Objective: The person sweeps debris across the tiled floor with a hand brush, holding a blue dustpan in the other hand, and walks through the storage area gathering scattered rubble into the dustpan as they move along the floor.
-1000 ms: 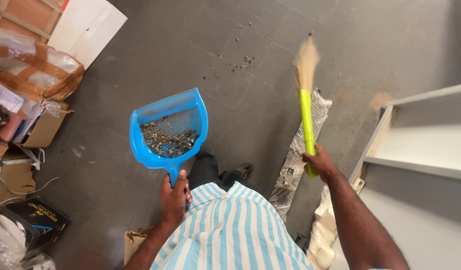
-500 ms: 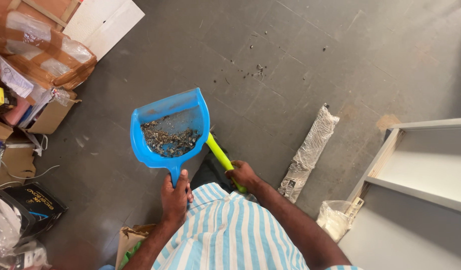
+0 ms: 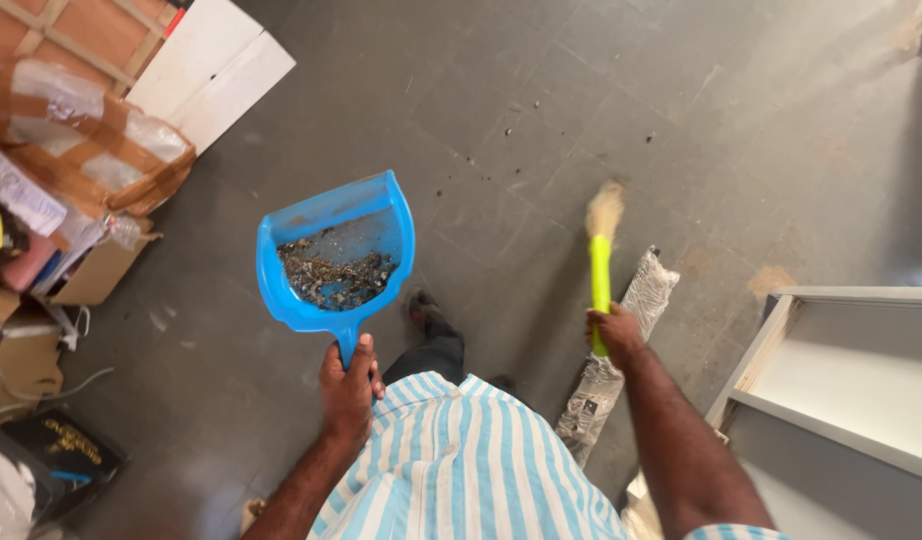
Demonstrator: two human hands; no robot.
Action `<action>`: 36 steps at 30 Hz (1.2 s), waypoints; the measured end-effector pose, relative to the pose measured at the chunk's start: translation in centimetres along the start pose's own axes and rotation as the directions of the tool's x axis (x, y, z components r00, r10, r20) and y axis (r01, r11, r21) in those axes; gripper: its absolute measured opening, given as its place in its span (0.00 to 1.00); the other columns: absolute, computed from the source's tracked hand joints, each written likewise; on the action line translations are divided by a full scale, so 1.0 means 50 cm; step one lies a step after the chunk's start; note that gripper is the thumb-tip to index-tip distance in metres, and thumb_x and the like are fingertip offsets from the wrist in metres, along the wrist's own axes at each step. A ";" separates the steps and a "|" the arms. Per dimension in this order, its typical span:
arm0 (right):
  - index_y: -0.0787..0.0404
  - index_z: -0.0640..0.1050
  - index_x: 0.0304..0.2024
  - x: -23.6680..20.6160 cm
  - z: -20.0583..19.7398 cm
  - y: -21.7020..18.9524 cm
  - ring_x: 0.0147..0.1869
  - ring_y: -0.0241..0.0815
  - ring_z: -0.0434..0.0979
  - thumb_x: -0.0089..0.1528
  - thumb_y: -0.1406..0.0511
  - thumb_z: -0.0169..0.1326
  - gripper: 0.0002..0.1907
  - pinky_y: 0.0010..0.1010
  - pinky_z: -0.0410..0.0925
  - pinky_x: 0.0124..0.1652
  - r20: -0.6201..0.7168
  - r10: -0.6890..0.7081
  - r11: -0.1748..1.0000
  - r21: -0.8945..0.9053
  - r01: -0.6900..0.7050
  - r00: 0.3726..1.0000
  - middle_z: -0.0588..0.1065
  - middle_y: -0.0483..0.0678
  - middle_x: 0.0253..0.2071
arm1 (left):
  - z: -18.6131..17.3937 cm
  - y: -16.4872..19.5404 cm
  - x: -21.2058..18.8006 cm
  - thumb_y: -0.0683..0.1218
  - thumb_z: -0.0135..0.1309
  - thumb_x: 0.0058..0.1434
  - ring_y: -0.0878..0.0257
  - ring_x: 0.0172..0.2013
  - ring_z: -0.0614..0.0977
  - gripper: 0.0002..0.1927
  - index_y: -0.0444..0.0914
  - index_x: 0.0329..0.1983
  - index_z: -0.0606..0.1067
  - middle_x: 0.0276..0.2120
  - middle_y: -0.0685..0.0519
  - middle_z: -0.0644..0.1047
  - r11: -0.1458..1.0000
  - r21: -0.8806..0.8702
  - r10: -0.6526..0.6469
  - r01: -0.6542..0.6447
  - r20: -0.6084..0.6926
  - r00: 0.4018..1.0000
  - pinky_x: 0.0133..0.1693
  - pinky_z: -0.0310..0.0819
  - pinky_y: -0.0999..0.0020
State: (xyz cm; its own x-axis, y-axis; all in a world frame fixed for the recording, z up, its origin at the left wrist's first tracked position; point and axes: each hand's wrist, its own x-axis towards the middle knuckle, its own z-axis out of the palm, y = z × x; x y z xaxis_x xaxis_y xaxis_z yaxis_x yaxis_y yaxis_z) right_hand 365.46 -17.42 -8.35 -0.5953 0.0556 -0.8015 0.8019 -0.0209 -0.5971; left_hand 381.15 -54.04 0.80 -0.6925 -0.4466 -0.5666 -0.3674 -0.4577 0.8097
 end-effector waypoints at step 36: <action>0.65 0.72 0.47 0.116 0.145 -0.213 0.27 0.40 0.73 0.65 0.67 0.57 0.12 0.33 0.70 0.26 -0.174 -0.090 0.985 -0.161 0.061 0.981 0.73 0.49 0.32 | 0.009 0.160 0.260 0.53 0.56 0.66 0.71 0.17 0.66 0.15 0.40 0.34 0.66 0.23 0.56 0.68 0.998 -0.007 -0.060 0.060 -0.003 0.998 0.18 0.64 0.72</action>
State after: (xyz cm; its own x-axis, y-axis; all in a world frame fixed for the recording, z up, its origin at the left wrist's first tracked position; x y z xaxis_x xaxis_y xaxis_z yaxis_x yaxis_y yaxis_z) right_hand 353.13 -24.09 -6.89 -0.6469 0.2302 -0.7270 0.7614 0.1435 -0.6321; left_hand 368.94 -63.17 -0.02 -0.6673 -0.4207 -0.6146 -0.4037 -0.4891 0.7731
